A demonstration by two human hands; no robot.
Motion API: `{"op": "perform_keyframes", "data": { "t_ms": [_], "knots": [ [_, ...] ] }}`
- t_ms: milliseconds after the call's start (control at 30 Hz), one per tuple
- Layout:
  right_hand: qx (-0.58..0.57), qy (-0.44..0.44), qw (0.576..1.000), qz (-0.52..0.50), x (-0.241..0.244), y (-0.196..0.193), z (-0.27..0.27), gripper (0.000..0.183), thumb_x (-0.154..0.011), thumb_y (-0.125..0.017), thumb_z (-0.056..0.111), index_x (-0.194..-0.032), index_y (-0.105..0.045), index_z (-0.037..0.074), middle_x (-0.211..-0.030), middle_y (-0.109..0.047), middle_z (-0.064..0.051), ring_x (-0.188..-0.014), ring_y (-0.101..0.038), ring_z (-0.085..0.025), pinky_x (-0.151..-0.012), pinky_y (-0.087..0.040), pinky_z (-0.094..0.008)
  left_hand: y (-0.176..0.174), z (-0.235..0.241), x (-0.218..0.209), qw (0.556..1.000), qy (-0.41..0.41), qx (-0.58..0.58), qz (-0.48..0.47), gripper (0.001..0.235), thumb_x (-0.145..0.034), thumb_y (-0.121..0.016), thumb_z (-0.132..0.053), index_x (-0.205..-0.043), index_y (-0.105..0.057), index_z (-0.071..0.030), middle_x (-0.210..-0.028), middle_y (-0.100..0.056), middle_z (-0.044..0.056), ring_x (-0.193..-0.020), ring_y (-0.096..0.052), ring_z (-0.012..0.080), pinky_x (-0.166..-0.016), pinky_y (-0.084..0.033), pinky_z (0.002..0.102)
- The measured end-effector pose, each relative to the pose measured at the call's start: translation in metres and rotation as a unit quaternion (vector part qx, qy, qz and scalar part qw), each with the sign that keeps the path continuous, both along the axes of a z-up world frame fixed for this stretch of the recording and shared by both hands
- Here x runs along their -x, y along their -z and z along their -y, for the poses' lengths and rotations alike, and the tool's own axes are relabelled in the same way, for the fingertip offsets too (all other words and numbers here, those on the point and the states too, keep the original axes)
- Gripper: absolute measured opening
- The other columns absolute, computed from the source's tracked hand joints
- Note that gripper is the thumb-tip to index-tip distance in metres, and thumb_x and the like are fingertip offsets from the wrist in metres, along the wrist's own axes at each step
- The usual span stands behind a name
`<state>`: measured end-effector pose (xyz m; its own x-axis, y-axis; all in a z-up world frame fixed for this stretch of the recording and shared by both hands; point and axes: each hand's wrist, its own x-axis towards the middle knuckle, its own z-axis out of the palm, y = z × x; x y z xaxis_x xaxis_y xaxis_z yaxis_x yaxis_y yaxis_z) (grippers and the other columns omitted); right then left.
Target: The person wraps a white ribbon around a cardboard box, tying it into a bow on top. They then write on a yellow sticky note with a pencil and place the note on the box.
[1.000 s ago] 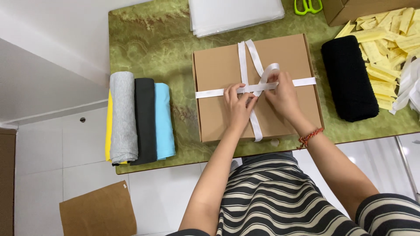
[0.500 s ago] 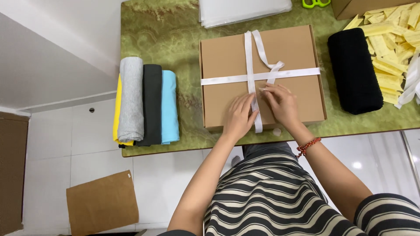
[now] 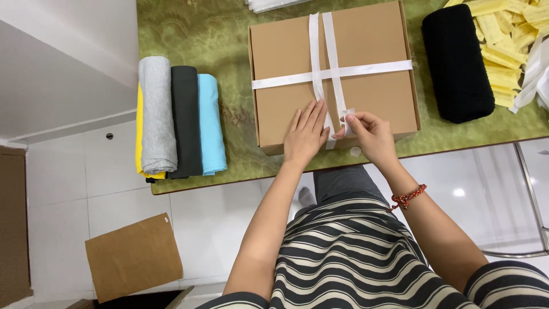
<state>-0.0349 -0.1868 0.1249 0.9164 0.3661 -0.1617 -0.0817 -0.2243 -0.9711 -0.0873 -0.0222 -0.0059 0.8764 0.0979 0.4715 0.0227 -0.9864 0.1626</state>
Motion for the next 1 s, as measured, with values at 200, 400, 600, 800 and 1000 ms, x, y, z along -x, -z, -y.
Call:
{"op": "perform_keyframes", "data": {
  "t_ms": [200, 400, 600, 800, 1000],
  "knots": [
    [0.012, 0.012, 1.000, 0.020, 0.024, 0.058, 0.014, 0.018, -0.112, -0.069, 0.020, -0.114, -0.079, 0.006, -0.088, -0.079, -0.011, -0.077, -0.065, -0.011, -0.066, -0.055, -0.024, 0.008, -0.002, -0.009, 0.998, -0.007, -0.036, 0.046, 0.059, -0.104, -0.060, -0.040, -0.157, -0.052, -0.016, -0.167, -0.048, 0.002, -0.156, -0.043, 0.0183, -0.130, -0.033, 0.047],
    [-0.015, 0.015, 0.999, -0.041, 0.031, 0.072, 0.028, 0.026, -0.115, -0.060, 0.020, -0.106, -0.076, 0.002, -0.083, -0.079, -0.018, -0.067, -0.077, -0.022, -0.054, -0.057, -0.024, 0.002, -0.002, -0.013, 0.999, -0.020, -0.013, 0.047, 0.058, -0.104, -0.061, -0.041, -0.157, -0.052, -0.018, -0.168, -0.047, 0.000, -0.156, -0.044, 0.0165, -0.130, -0.035, 0.045],
    [-0.008, 0.026, 0.999, 0.034, -0.013, 0.047, 0.012, 0.027, -0.117, -0.056, 0.019, -0.103, -0.076, 0.008, -0.061, -0.068, -0.007, -0.050, -0.064, -0.012, -0.049, -0.043, -0.018, -0.041, -0.008, -0.019, 0.956, -0.025, 0.267, -0.117, 0.089, -0.097, -0.078, -0.036, -0.170, -0.029, -0.025, -0.166, -0.044, 0.007, -0.156, -0.035, 0.0310, -0.123, -0.035, 0.055],
    [-0.022, 0.034, 0.999, 0.001, -0.041, 0.047, -0.008, 0.020, -0.113, -0.058, 0.014, -0.111, -0.076, 0.005, -0.098, -0.078, -0.011, -0.064, -0.072, -0.013, -0.054, -0.057, -0.024, -0.034, -0.010, -0.059, 0.919, -0.111, 0.357, -0.127, 0.076, -0.095, -0.079, -0.026, -0.161, -0.042, -0.031, -0.134, -0.063, -0.006, -0.124, -0.050, 0.0257, -0.104, -0.040, 0.050],
    [-0.018, 0.049, 0.999, -0.004, -0.058, 0.049, -0.021, 0.021, -0.108, -0.062, 0.012, -0.123, -0.074, 0.004, -0.112, -0.076, -0.016, -0.084, -0.074, -0.015, -0.071, -0.064, -0.026, -0.052, -0.017, -0.057, 0.853, -0.146, 0.480, -0.143, 0.056, -0.095, -0.078, -0.039, -0.142, -0.048, -0.031, -0.096, -0.077, -0.019, -0.110, -0.063, 0.0118, -0.105, -0.033, 0.046]
  ]
}}
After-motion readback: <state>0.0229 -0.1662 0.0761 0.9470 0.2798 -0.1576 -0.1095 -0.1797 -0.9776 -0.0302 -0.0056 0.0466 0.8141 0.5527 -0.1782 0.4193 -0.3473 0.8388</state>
